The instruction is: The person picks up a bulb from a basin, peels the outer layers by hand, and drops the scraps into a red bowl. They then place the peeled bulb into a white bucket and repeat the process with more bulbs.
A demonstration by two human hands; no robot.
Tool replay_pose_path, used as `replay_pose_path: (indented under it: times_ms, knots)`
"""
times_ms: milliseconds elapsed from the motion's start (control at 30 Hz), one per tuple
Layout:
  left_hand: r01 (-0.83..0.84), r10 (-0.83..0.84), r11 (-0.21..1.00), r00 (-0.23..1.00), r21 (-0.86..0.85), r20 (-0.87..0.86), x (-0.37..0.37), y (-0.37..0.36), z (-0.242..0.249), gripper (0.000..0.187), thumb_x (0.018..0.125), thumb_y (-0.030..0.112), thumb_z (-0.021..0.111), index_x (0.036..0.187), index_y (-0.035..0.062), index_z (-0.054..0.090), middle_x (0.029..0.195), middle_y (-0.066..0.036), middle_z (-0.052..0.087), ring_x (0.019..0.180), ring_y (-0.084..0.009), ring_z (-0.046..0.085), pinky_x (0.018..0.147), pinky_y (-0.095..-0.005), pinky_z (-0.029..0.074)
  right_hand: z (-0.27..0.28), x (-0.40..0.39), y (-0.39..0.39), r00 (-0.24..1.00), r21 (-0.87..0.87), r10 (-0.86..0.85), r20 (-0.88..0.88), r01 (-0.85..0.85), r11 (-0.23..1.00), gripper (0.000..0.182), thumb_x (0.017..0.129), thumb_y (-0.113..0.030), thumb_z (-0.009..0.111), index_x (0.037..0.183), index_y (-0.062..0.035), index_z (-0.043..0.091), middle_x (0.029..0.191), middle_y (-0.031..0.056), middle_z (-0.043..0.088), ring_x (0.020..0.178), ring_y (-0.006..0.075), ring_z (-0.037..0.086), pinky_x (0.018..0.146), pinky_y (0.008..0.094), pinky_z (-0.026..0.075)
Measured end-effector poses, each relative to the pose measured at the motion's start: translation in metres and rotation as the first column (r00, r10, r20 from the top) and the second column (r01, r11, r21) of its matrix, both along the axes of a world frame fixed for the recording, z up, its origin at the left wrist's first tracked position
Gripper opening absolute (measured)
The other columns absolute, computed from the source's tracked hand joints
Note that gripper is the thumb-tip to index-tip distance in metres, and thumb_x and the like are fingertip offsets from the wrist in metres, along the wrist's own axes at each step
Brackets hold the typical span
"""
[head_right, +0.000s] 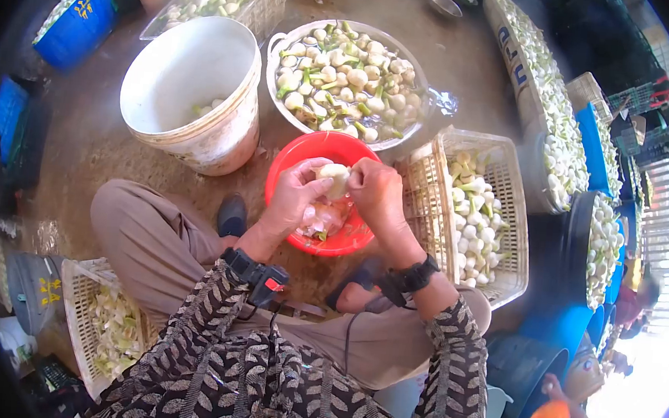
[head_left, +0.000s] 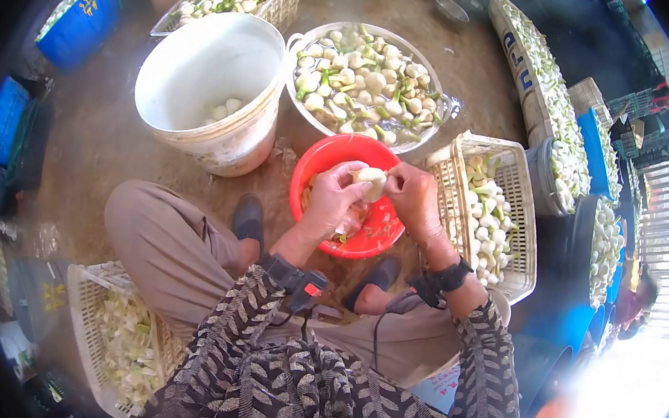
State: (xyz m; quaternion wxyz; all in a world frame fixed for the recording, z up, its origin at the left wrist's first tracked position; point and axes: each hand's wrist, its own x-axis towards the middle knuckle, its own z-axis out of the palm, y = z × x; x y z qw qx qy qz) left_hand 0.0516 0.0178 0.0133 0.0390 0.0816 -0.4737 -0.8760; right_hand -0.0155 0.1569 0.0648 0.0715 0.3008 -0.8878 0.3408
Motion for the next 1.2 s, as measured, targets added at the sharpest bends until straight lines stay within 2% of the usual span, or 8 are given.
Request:
replay_pose_path:
  times_ms: [100, 167, 233, 433, 700, 900, 1100, 1200]
  knots:
    - [0.084, -0.062, 0.957, 0.994, 0.277, -0.086, 0.006, -0.007, 0.004, 0.031, 0.086, 0.005, 0.058, 0.115, -0.0010, 0.051, 0.100, -0.009, 0.062, 0.085, -0.0154, 0.062, 0.065, -0.0244, 0.052, -0.026, -0.013, 0.018, 0.997, 0.001, -0.082, 0.001, 0.082, 0.997, 0.014, 0.077, -0.007, 0.055, 0.064, -0.0022, 0.054, 0.063, 0.0177, 0.057, 0.060, 0.0348, 0.058, 0.053, 0.0427, 0.045]
    - [0.143, -0.094, 0.896, 0.986, 0.421, -0.135, 0.009, -0.012, 0.005, 0.029, 0.087, 0.006, 0.057, 0.115, -0.0001, 0.052, 0.102, -0.010, 0.061, 0.085, -0.0175, 0.063, 0.065, -0.0257, 0.053, -0.052, -0.024, 0.036, 0.999, 0.349, -0.041, -0.009, 0.042, 0.936, 0.013, 0.077, -0.005, 0.053, 0.064, -0.0014, 0.054, 0.062, 0.0165, 0.058, 0.060, 0.0338, 0.059, 0.053, 0.0416, 0.046]
    - [0.226, -0.162, 0.762, 0.974, 0.607, -0.160, 0.010, -0.020, 0.003, 0.027, 0.087, 0.006, 0.056, 0.113, 0.0016, 0.052, 0.101, -0.011, 0.062, 0.084, -0.0218, 0.063, 0.065, -0.0280, 0.054, -0.045, -0.020, 0.030, 0.951, 0.218, -0.027, 0.307, -0.042, 0.975, 0.011, 0.078, -0.002, 0.050, 0.071, 0.0006, 0.058, 0.067, 0.0173, 0.061, 0.063, 0.0328, 0.061, 0.057, 0.0398, 0.048]
    - [0.076, -0.059, 0.859, 0.997, 0.506, -0.051, 0.000, -0.003, -0.012, 0.037, 0.085, 0.008, 0.060, 0.120, 0.0036, 0.048, 0.108, -0.010, 0.059, 0.097, -0.0207, 0.059, 0.081, -0.0329, 0.051, -0.001, 0.008, 0.005, 0.876, -0.227, 0.096, 0.473, 0.015, 0.974, 0.012, 0.081, -0.007, 0.058, 0.083, 0.0040, 0.063, 0.073, 0.0132, 0.065, 0.066, 0.0208, 0.064, 0.061, 0.0291, 0.048]
    - [0.025, -0.022, 0.998, 0.999, 0.065, -0.040, -0.007, 0.011, -0.019, 0.042, 0.082, 0.000, 0.060, 0.121, 0.0010, 0.044, 0.113, -0.011, 0.055, 0.103, -0.0202, 0.056, 0.084, -0.0346, 0.052, -0.007, 0.001, 0.008, 0.979, 0.023, 0.026, 0.203, -0.031, 0.999, 0.014, 0.078, -0.009, 0.055, 0.069, 0.0014, 0.058, 0.069, 0.0200, 0.059, 0.066, 0.0365, 0.058, 0.058, 0.0419, 0.046]
    - [0.068, -0.021, 0.914, 0.992, 0.400, -0.122, -0.003, -0.001, -0.010, 0.040, 0.084, 0.005, 0.055, 0.123, 0.0023, 0.046, 0.111, -0.014, 0.058, 0.100, -0.0256, 0.058, 0.084, -0.0337, 0.051, -0.042, -0.020, 0.025, 0.974, 0.064, -0.182, 0.135, 0.175, 0.983, 0.012, 0.076, -0.005, 0.053, 0.066, 0.0004, 0.055, 0.067, 0.0204, 0.058, 0.065, 0.0380, 0.058, 0.057, 0.0446, 0.045]
    - [0.182, -0.179, 0.715, 0.981, 0.675, -0.075, -0.001, -0.018, -0.010, 0.044, 0.088, 0.024, 0.055, 0.123, -0.0003, 0.045, 0.104, -0.017, 0.058, 0.087, -0.0252, 0.059, 0.066, -0.0299, 0.049, -0.031, -0.009, 0.020, 0.988, -0.038, 0.092, 0.123, -0.088, 0.995, 0.023, 0.082, -0.007, 0.052, 0.103, 0.0002, 0.059, 0.089, 0.0178, 0.062, 0.083, 0.0367, 0.059, 0.074, 0.0417, 0.047]
    - [0.171, -0.216, 0.792, 0.976, 0.586, 0.009, -0.001, -0.011, -0.023, 0.040, 0.087, 0.026, 0.056, 0.118, 0.0016, 0.048, 0.100, -0.011, 0.059, 0.083, -0.0200, 0.058, 0.062, -0.0278, 0.047, 0.000, 0.001, 0.011, 0.972, -0.082, 0.152, 0.179, -0.139, 0.987, 0.018, 0.083, -0.010, 0.054, 0.097, -0.0008, 0.061, 0.086, 0.0161, 0.062, 0.082, 0.0338, 0.060, 0.071, 0.0399, 0.047]
